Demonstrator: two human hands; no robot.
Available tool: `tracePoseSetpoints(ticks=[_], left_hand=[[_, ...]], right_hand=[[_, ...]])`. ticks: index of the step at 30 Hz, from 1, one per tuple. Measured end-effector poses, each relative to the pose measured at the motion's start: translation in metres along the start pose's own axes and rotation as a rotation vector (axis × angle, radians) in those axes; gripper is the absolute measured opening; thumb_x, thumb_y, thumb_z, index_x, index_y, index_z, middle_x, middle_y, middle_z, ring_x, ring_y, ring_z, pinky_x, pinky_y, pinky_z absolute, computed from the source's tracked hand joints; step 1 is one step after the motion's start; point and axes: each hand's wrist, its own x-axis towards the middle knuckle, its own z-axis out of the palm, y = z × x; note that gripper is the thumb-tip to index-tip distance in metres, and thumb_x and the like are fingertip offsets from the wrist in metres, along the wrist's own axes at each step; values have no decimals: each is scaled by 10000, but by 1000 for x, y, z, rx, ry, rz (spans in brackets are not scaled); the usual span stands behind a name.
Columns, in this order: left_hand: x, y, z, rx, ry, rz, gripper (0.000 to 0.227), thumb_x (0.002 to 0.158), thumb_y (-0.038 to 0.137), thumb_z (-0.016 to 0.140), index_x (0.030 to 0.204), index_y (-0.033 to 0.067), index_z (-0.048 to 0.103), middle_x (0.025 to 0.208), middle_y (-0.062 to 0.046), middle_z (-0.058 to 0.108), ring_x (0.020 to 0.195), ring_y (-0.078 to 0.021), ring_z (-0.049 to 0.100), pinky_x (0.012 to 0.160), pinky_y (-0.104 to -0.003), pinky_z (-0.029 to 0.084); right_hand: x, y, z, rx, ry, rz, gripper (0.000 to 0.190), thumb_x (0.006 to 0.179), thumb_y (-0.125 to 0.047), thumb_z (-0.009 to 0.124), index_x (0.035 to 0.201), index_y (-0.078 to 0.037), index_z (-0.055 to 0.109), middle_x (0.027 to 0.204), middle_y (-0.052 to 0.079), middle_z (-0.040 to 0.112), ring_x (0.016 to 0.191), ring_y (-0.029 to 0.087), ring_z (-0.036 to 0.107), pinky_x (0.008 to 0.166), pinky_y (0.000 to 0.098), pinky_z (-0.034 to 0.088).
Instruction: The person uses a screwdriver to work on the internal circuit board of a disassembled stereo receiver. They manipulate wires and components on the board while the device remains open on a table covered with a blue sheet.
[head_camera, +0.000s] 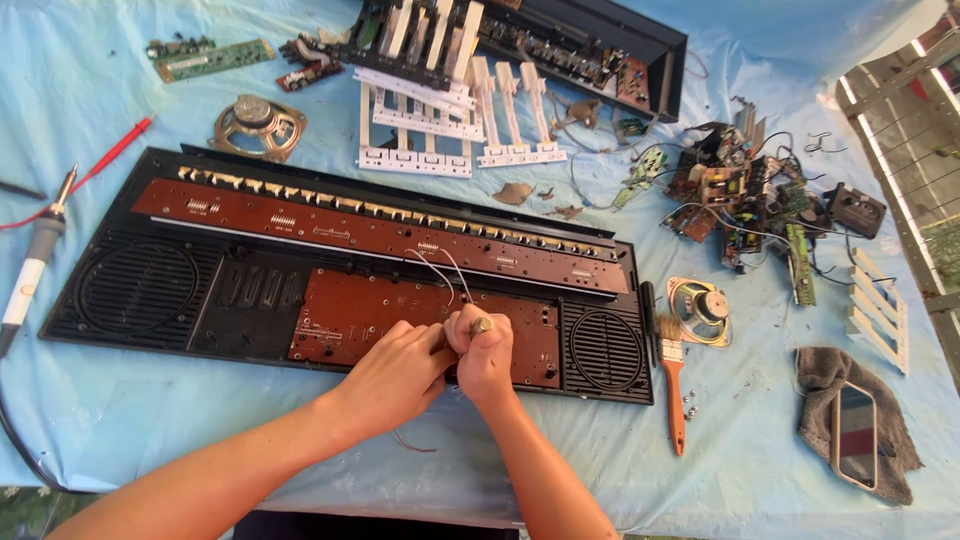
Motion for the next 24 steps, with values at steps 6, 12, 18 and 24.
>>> tracePoseSetpoints(ticks=[6, 12, 18, 24], left_hand=[[1, -6, 12, -3, 36, 9, 92, 878, 128, 595, 880, 93, 680, 897, -65, 551, 802, -254, 592, 764, -378, 424], [-4, -9, 13, -6, 39, 36, 95, 894, 117, 596, 916, 84, 682, 904, -77, 547, 786, -261, 589, 761, -388, 417], [-3, -8, 11, -19, 84, 52, 65, 883, 105, 623, 861, 79, 677, 882, -65, 522, 755, -259, 584, 736, -381, 413], [-4, -9, 11, -3, 103, 69, 44, 872, 78, 639, 870, 70, 682, 856, -64, 504, 737, -256, 581, 735, -383, 414]], right_hand=[[8, -13, 3, 178, 64, 154, 690, 1012, -752, 334, 639, -172, 364, 526, -63, 241, 406, 50, 227, 381, 192, 224], [10, -16, -4, 197, 111, 248, 689, 993, -766, 231, 671, -169, 344, 554, -78, 200, 413, 49, 201, 378, 190, 218], [11, -22, -6, 254, 201, 307, 703, 957, -792, 248, 670, -158, 347, 559, -66, 180, 427, 72, 186, 381, 204, 183], [14, -35, 2, 258, 269, 318, 670, 961, -782, 226, 699, -173, 324, 613, -80, 158, 477, 62, 193, 415, 187, 151]])
